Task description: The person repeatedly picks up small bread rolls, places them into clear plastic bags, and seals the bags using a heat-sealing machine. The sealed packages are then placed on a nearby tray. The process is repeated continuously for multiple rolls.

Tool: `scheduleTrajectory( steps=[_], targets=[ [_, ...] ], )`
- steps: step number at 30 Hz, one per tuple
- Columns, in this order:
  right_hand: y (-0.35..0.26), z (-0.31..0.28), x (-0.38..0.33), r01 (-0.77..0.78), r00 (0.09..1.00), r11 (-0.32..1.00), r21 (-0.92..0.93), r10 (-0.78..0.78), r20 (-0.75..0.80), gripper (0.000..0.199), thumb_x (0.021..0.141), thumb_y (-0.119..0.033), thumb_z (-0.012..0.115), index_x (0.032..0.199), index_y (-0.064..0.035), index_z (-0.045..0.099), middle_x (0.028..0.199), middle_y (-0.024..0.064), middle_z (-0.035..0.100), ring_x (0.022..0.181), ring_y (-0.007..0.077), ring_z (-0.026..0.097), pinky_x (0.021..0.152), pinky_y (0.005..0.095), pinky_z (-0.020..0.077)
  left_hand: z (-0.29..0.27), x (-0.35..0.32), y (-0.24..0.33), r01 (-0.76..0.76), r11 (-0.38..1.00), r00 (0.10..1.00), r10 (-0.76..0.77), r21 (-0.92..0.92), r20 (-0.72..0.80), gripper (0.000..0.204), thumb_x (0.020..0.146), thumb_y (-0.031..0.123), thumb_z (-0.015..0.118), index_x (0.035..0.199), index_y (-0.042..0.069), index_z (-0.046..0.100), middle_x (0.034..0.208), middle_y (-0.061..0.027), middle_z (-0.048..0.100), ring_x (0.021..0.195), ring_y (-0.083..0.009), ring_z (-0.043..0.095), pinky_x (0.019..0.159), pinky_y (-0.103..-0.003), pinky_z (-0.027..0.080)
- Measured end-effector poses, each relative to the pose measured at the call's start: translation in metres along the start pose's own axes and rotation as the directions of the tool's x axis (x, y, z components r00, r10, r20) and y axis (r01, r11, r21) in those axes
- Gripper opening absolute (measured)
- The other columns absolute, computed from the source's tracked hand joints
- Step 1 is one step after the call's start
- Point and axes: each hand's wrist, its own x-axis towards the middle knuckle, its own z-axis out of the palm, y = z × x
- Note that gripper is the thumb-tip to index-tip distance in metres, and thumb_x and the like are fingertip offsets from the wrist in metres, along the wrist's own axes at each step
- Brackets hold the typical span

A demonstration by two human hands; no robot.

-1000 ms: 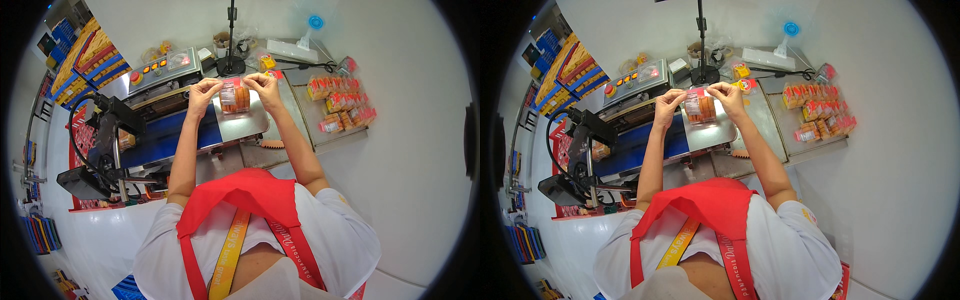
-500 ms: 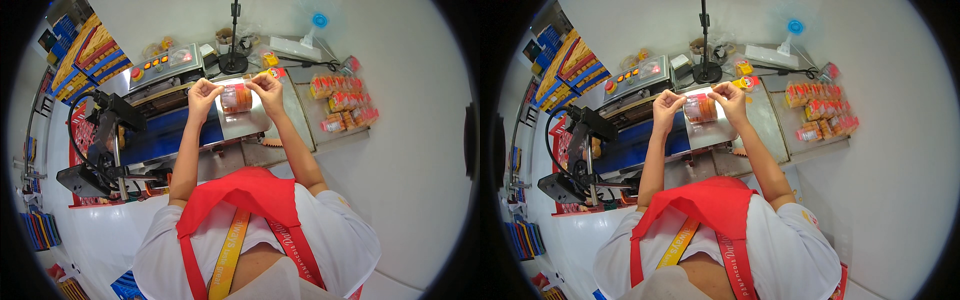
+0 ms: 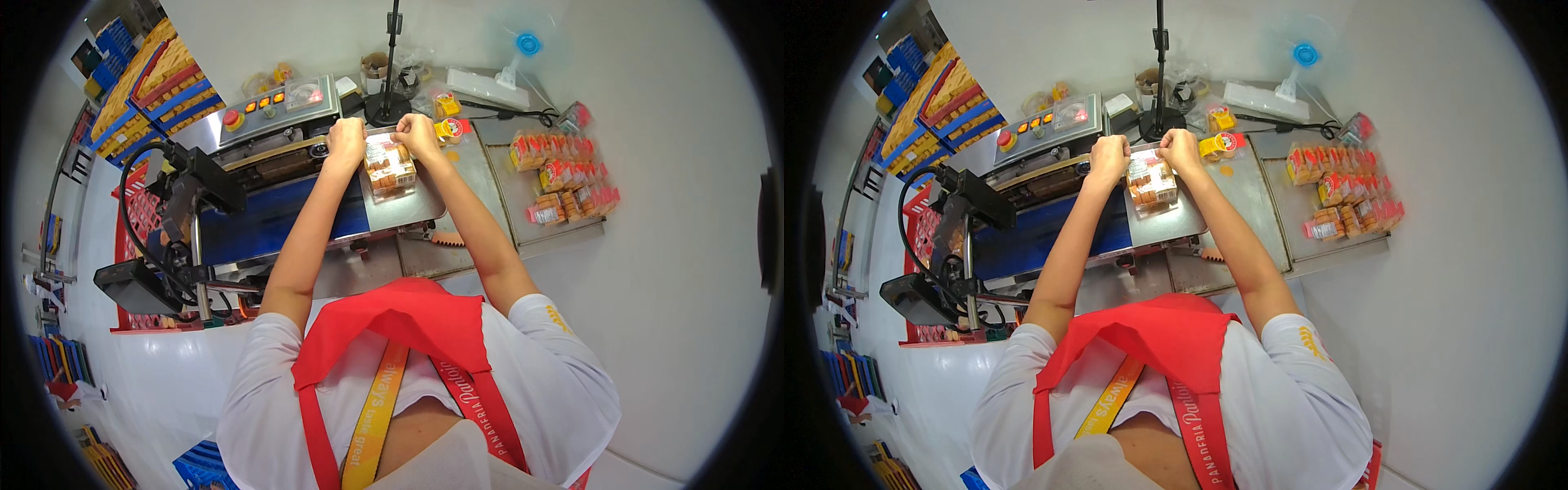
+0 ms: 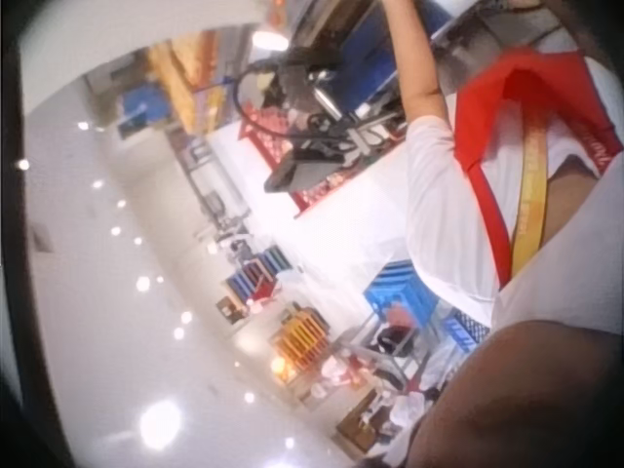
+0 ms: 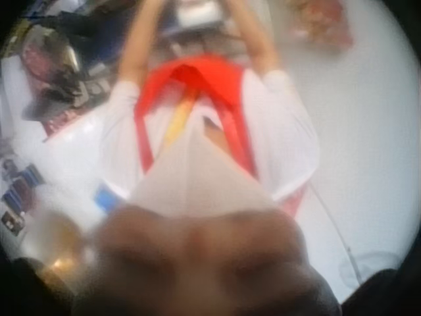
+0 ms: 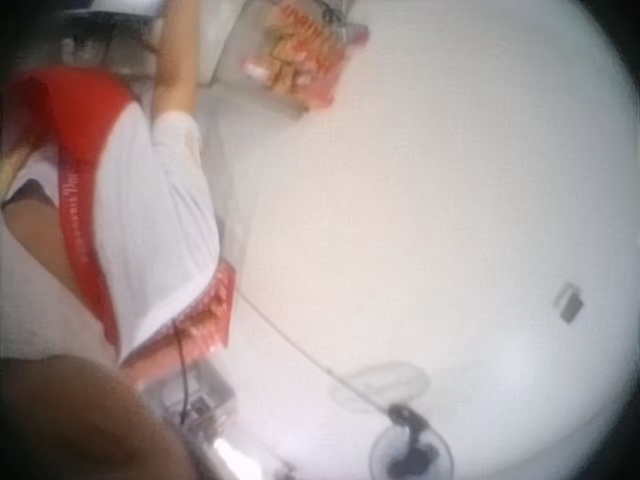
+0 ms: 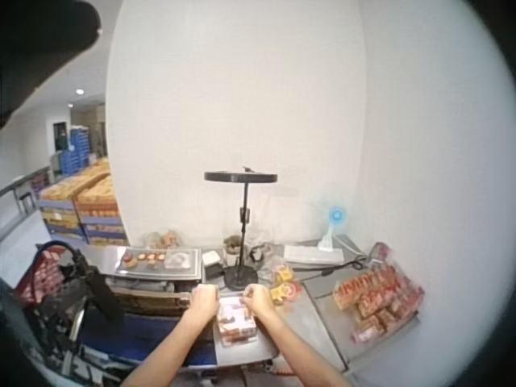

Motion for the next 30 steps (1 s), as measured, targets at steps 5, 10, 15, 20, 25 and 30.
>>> scheduleTrajectory(
  steps=[5,10,15,20,25,30],
  targets=[
    [-0.025,-0.009,-0.002,0.45,0.89,0.777,-0.44,-0.431,0.15,0.008,0.067,-0.011,0.065,0.069,-0.0047,0.068,0.072,0.0148,0.065,0.075,0.0338,0.065,0.07,0.0413,0.053,0.002,0.003,0.0,0.013,1.0,0.999,-0.012,-0.023,0.043,0.012,0.065,0.004,0.069,0.075,0.01,0.072,0.078,-0.0163,0.067,0.079,-0.0331,0.067,0.076,-0.04,0.054],
    [-0.051,-0.011,-0.008,0.438,0.866,0.745,-0.503,-0.201,0.457,0.026,0.08,-0.026,0.061,0.081,-0.0008,0.069,0.093,0.0231,0.061,0.094,0.0344,0.06,0.08,0.043,0.0502,0.017,0.002,-0.013,0.006,1.0,1.0,-0.006,-0.011,0.017,0.016,0.067,0.001,0.065,0.079,0.007,0.073,0.081,-0.0205,0.066,0.079,-0.0354,0.066,0.077,-0.04,0.053],
    [-0.055,-0.002,-0.04,0.388,0.898,0.775,-0.498,-0.198,0.392,0.039,0.091,-0.044,0.046,0.118,-0.0206,0.063,0.105,0.024,0.053,0.104,0.038,0.048,0.087,0.0465,0.0444,-0.02,-0.031,-0.01,-0.195,0.941,0.971,0.224,-0.275,0.08,0.031,0.075,0.002,0.052,0.102,0.0,0.066,0.088,-0.0294,0.06,0.084,-0.0392,0.064,0.076,-0.042,0.049],
    [-0.067,0.046,-0.045,0.395,0.907,0.84,-0.372,-0.293,0.301,0.04,0.089,-0.039,0.05,0.099,-0.0057,0.069,0.106,0.0246,0.053,0.102,0.0366,0.047,0.084,0.045,0.0445,-0.054,-0.107,-0.021,0.096,0.795,0.992,-0.025,-0.599,0.127,0.045,0.08,0.013,0.07,0.121,0.0,0.057,0.115,-0.016,0.063,0.096,-0.0225,0.066,0.081,-0.032,0.052],
    [-0.091,0.063,-0.05,0.427,0.9,0.818,-0.384,-0.346,0.264,0.037,0.089,-0.036,0.052,0.103,-0.0056,0.068,0.1,0.0252,0.054,0.1,0.0379,0.048,0.08,0.0463,0.0468,-0.06,-0.116,-0.038,0.149,0.827,0.986,-0.085,-0.542,0.141,0.046,0.077,0.005,0.071,0.121,0.001,0.057,0.112,-0.0152,0.062,0.097,-0.0248,0.065,0.081,-0.032,0.055],
    [-0.047,0.01,-0.026,0.431,0.902,0.888,-0.157,-0.427,0.061,0.027,0.086,-0.029,0.056,0.098,-0.0089,0.07,0.089,0.0173,0.065,0.093,0.032,0.06,0.083,0.0428,0.047,-0.056,-0.12,-0.062,0.165,0.836,0.985,-0.112,-0.524,0.132,0.045,0.078,0.002,0.068,0.122,0.004,0.058,0.117,-0.0143,0.06,0.1,-0.0242,0.065,0.081,-0.03,0.055]
  ],
)
